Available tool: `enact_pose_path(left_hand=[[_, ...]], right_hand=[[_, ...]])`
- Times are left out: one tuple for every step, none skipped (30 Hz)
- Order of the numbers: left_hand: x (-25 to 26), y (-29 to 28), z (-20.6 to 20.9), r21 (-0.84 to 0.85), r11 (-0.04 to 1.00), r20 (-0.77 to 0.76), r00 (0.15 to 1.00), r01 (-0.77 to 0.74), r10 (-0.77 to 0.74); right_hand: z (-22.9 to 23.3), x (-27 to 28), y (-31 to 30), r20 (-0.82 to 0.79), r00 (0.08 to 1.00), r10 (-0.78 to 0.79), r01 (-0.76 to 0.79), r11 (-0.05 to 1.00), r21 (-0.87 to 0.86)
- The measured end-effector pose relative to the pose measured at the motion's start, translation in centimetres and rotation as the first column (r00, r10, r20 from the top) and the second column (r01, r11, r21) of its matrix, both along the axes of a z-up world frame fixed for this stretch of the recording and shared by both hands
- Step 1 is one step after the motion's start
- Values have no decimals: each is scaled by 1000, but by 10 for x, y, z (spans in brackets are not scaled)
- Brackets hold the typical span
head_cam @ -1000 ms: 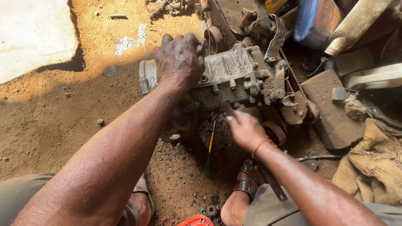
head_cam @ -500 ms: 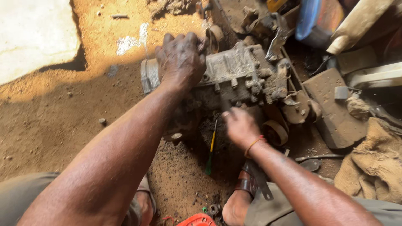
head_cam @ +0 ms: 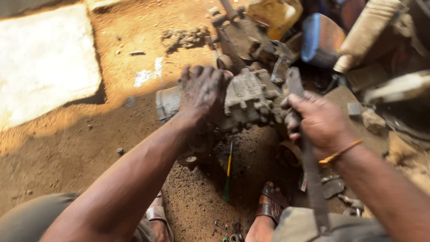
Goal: The person works on a mechanical component using a metal bar and a wrench while using a cloth to wipe different parts of the assembly.
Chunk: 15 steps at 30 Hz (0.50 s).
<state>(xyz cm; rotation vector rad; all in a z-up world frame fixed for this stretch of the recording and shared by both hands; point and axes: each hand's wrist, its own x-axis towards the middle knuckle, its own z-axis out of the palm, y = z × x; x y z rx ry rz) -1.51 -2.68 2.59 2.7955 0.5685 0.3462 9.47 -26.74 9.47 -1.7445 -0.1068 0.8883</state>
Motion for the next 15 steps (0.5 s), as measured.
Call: enact_pose_path(left_hand=[[4, -10, -3, 29, 997, 56, 996, 73, -74], [7, -23, -8, 53, 989, 107, 984, 140, -145], [10, -36, -14, 80, 976, 158, 964, 205, -215], [17, -48, -19, -4, 981, 107, 976, 192, -190], [26, -64, -23, -88, 981, 53, 984, 173, -169], [27, -72, -27, -158, 978, -12, 990, 138, -142], [28, -78, -31, -62, 985, -121, 978, 160, -167], [30, -90, -38, 21, 978, -231, 953, 206, -196], [29, -100, -47, 98, 961, -340, 916, 258, -212], [24, -111, -56, 132, 964, -246, 950, 229, -192], [18, -119, -65, 162, 967, -148, 974, 197, -173], [13, -121, -71, 188, 969, -53, 987, 160, -153], [7, -116, -74, 202, 959, -183, 970, 199, -163], [-1, -115, -75, 203, 950, -304, 938, 236, -169], [-6, -116, -74, 200, 941, -419, 892, 273, -170]], right_hand=[[15, 1, -10, 22, 1000, 3, -4, 1000, 29], [27, 0, -20, 42, 999, 10, -12, 999, 51], [35, -3, -28, 54, 998, -11, 8, 999, 47], [42, -3, -30, 72, 997, -19, 15, 999, 49], [49, -3, -31, 89, 996, -27, 23, 998, 51], [54, -5, -27, 98, 995, -10, 1, 996, 93], [59, -6, -23, 107, 994, 6, -20, 991, 135], [64, -7, -25, 116, 993, 6, -26, 986, 166], [68, -8, -25, 115, 993, 18, -40, 980, 194], [71, -9, -23, 124, 992, 20, -47, 974, 221], [75, -9, -21, 134, 991, 22, -55, 967, 248], [80, -8, -20, 141, 989, 32, -75, 947, 312], [84, -7, -19, 150, 988, 41, -95, 923, 374], [89, -6, -22, 165, 985, 52, -118, 899, 423], [94, -5, -25, 163, 986, 40, -108, 894, 435]])
